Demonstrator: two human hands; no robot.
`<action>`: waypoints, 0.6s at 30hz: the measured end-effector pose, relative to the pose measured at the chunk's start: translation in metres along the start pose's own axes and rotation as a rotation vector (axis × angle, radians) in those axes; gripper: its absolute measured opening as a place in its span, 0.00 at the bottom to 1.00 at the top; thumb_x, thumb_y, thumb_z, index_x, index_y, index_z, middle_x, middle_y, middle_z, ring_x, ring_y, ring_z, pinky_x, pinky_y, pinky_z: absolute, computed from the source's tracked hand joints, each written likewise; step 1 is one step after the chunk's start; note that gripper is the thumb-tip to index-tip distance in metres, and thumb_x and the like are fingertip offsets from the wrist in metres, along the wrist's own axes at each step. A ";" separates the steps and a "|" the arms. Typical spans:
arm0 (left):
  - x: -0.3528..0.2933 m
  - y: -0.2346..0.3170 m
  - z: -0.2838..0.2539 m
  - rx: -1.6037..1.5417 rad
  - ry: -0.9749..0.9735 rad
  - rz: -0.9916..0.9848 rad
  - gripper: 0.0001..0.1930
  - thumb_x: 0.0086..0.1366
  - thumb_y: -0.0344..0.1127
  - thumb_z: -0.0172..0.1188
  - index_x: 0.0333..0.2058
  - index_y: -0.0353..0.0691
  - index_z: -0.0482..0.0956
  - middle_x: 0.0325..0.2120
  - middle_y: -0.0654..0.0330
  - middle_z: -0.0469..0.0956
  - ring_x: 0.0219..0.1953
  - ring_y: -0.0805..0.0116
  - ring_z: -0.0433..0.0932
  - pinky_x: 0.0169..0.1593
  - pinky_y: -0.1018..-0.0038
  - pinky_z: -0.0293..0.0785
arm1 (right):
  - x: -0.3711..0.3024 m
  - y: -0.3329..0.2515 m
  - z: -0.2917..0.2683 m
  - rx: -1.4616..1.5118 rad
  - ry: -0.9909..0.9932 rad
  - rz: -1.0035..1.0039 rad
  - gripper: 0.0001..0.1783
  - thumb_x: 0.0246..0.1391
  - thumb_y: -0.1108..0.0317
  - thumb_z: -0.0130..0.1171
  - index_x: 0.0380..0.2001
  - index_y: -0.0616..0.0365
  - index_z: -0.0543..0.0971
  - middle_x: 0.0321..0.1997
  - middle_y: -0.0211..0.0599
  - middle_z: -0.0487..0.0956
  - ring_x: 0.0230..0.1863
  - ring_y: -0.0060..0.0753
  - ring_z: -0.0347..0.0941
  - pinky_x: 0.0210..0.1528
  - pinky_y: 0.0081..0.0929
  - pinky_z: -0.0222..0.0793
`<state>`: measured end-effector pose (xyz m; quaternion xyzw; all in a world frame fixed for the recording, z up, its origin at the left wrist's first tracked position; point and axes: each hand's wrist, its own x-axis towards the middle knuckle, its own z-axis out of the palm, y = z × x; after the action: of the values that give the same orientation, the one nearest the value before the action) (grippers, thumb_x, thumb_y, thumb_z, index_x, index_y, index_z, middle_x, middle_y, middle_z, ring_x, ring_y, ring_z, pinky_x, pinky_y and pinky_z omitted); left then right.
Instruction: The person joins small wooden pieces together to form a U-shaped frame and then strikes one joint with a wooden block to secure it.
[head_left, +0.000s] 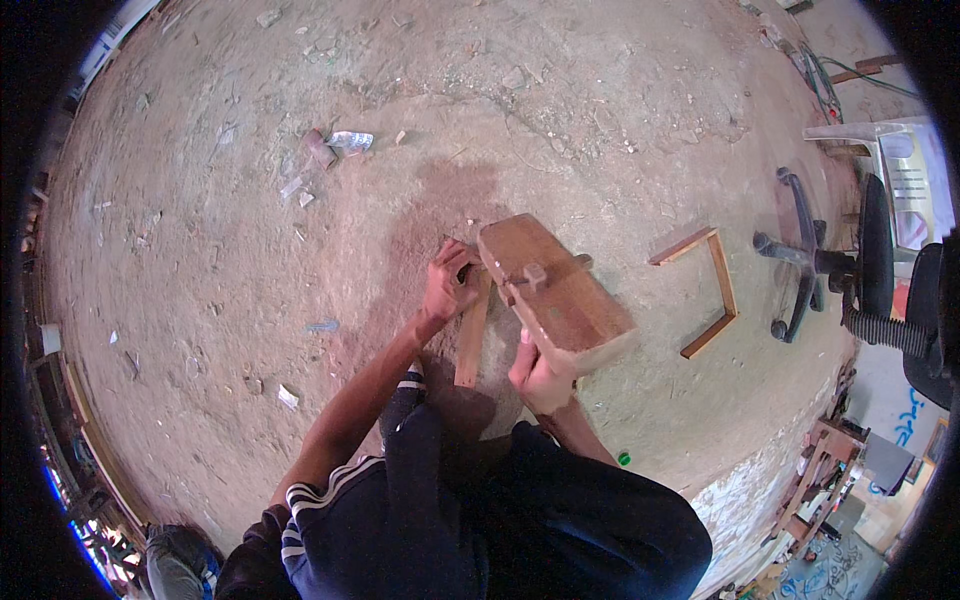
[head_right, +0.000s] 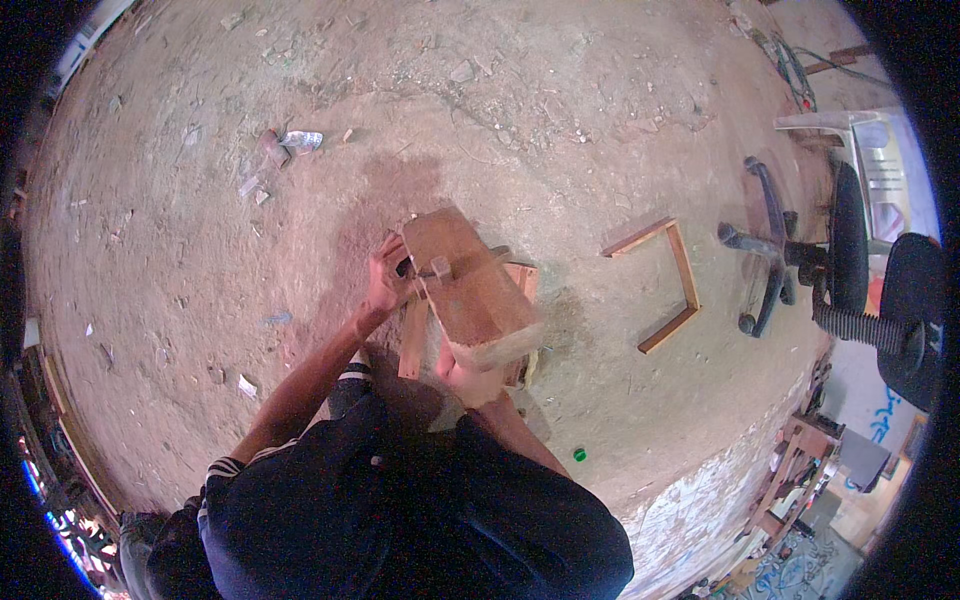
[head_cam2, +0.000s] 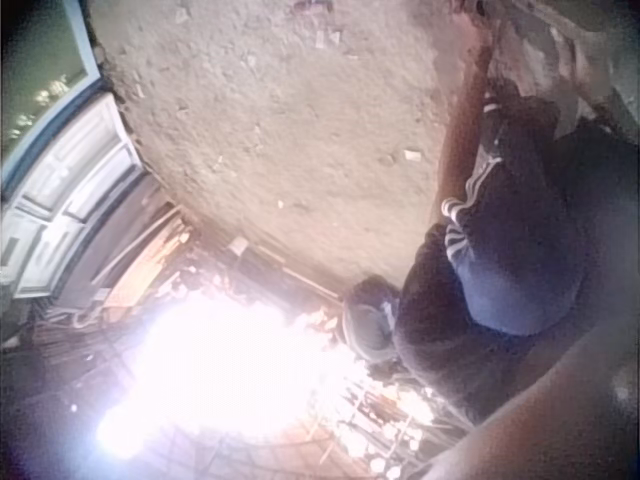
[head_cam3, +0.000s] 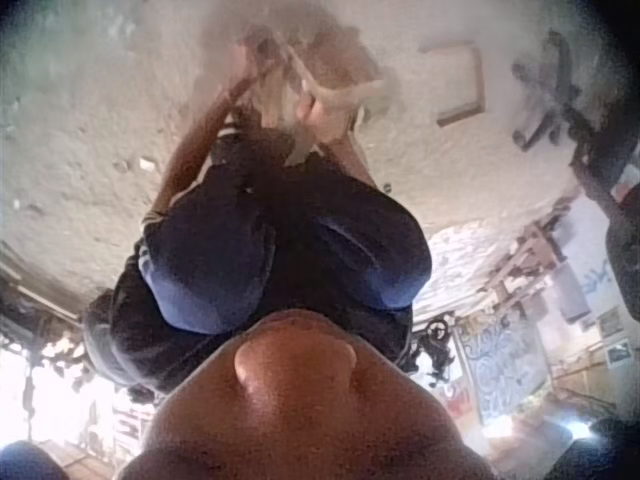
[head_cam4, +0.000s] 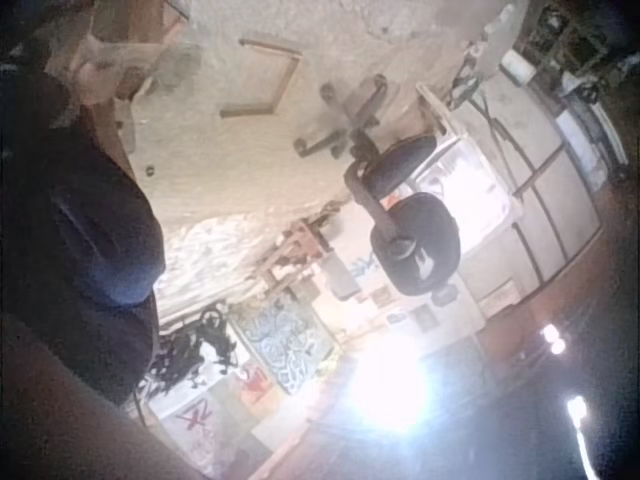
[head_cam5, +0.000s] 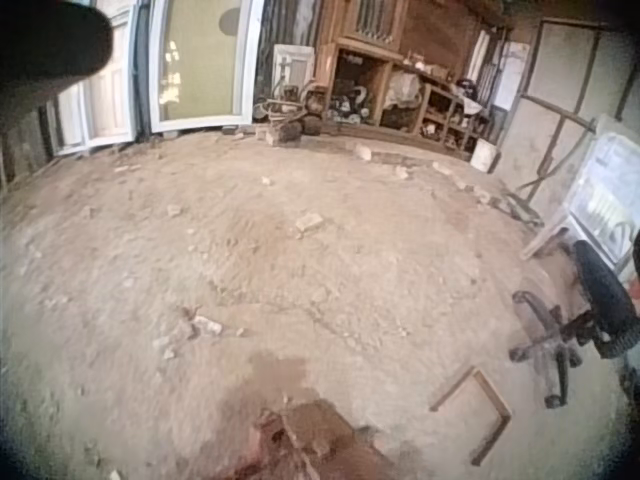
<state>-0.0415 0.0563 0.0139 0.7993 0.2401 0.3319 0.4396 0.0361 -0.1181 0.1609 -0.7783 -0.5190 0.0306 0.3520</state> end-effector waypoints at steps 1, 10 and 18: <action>0.002 0.001 0.001 -0.029 0.020 0.019 0.11 0.45 0.18 0.61 0.31 0.33 0.80 0.30 0.51 0.78 0.36 0.49 0.77 0.41 0.62 0.75 | 0.004 0.003 0.008 -0.021 0.019 -0.040 0.09 0.63 0.72 0.55 0.42 0.63 0.79 0.30 0.54 0.81 0.29 0.55 0.80 0.29 0.47 0.73; -0.007 -0.011 -0.004 -0.058 -0.009 -0.002 0.11 0.44 0.20 0.61 0.30 0.33 0.78 0.30 0.52 0.77 0.37 0.49 0.76 0.41 0.63 0.74 | 0.009 0.009 0.013 -0.029 0.091 0.185 0.15 0.61 0.66 0.57 0.50 0.56 0.78 0.20 0.48 0.77 0.22 0.57 0.76 0.26 0.48 0.70; -0.002 -0.004 -0.003 -0.098 0.013 0.007 0.11 0.44 0.19 0.58 0.31 0.33 0.78 0.30 0.51 0.76 0.35 0.50 0.73 0.40 0.62 0.72 | 0.009 -0.002 0.014 -0.153 -0.098 0.177 0.17 0.62 0.67 0.56 0.54 0.55 0.76 0.19 0.53 0.78 0.22 0.59 0.78 0.28 0.49 0.71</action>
<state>-0.0454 0.0582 0.0114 0.7753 0.2237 0.3501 0.4756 0.0330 -0.1032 0.1548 -0.8432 -0.4657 0.0602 0.2617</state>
